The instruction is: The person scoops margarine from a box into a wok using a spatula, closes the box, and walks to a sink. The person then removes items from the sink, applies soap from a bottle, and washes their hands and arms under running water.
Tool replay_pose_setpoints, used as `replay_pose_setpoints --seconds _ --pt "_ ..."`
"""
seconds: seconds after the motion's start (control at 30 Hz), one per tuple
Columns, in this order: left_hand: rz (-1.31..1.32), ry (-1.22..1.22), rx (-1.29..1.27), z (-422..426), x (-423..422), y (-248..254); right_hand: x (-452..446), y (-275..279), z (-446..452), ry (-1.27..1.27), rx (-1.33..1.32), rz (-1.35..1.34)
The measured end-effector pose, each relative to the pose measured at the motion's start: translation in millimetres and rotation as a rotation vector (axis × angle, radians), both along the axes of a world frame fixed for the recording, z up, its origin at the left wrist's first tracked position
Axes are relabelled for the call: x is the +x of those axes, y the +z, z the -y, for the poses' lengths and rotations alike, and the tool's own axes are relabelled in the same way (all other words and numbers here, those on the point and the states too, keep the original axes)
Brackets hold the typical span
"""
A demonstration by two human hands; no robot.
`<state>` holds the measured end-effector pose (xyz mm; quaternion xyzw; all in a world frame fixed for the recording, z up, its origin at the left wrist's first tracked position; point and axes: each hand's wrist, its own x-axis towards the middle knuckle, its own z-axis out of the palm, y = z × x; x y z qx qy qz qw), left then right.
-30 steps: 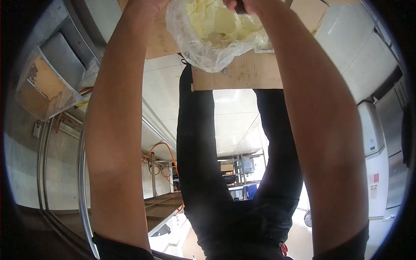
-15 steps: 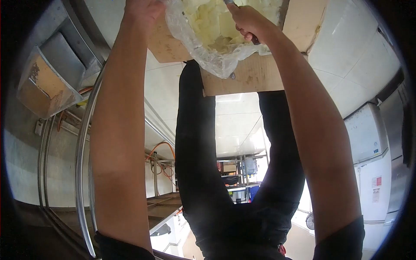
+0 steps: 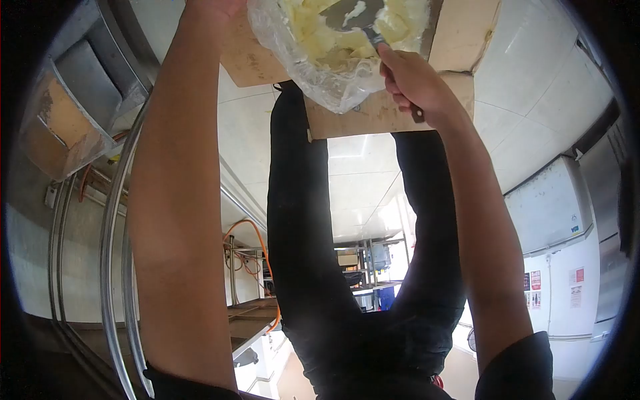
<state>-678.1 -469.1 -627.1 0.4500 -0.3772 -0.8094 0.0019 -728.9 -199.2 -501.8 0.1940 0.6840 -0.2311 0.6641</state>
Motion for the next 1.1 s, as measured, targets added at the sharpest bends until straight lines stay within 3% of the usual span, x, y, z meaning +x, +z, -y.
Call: replay_pose_setpoints --seconds 0.07,0.23,0.33,0.5,0.57,0.73,0.83,0.87,0.93,1.07,1.1 --pt "-0.002 -0.016 -0.011 2.1 2.7 -1.5 -5.9 24.6 13.8 -0.110 -0.016 -0.004" --pt "0.038 0.045 0.021 -10.3 -3.1 27.5 -13.2 34.4 68.1 -0.085 -0.105 -0.119" --pt "-0.220 -0.095 0.064 15.7 20.1 -32.3 -11.9 -4.4 101.9 -0.218 -0.142 -0.037" --pt "-0.016 -0.014 0.082 -5.6 1.1 29.2 -20.2 -63.1 146.1 0.071 0.081 -0.087" --pt "0.012 -0.041 0.042 -2.1 0.8 29.4 -21.7 -80.1 147.7 0.140 0.103 -0.079" --pt "-0.067 -0.067 -0.031 3.9 3.2 3.5 -17.8 -60.2 124.3 0.226 0.072 -0.202" --pt "0.023 -0.050 -0.096 8.7 2.4 -6.7 11.9 -177.9 62.7 0.688 -0.187 -0.710" --pt "0.051 -0.041 -0.072 8.7 3.1 -7.0 1.2 -131.7 66.4 0.791 -0.221 -0.625" --pt "0.103 -0.022 -0.027 9.5 1.0 -0.9 4.5 -93.8 55.3 0.835 -0.220 -0.572" --pt "0.130 -0.003 0.026 -1.8 -7.4 23.8 26.5 -107.7 -7.7 1.112 -0.261 -0.476" --pt "0.108 0.001 0.032 0.2 -4.6 21.1 25.1 -103.3 -7.8 1.044 -0.196 -0.458"
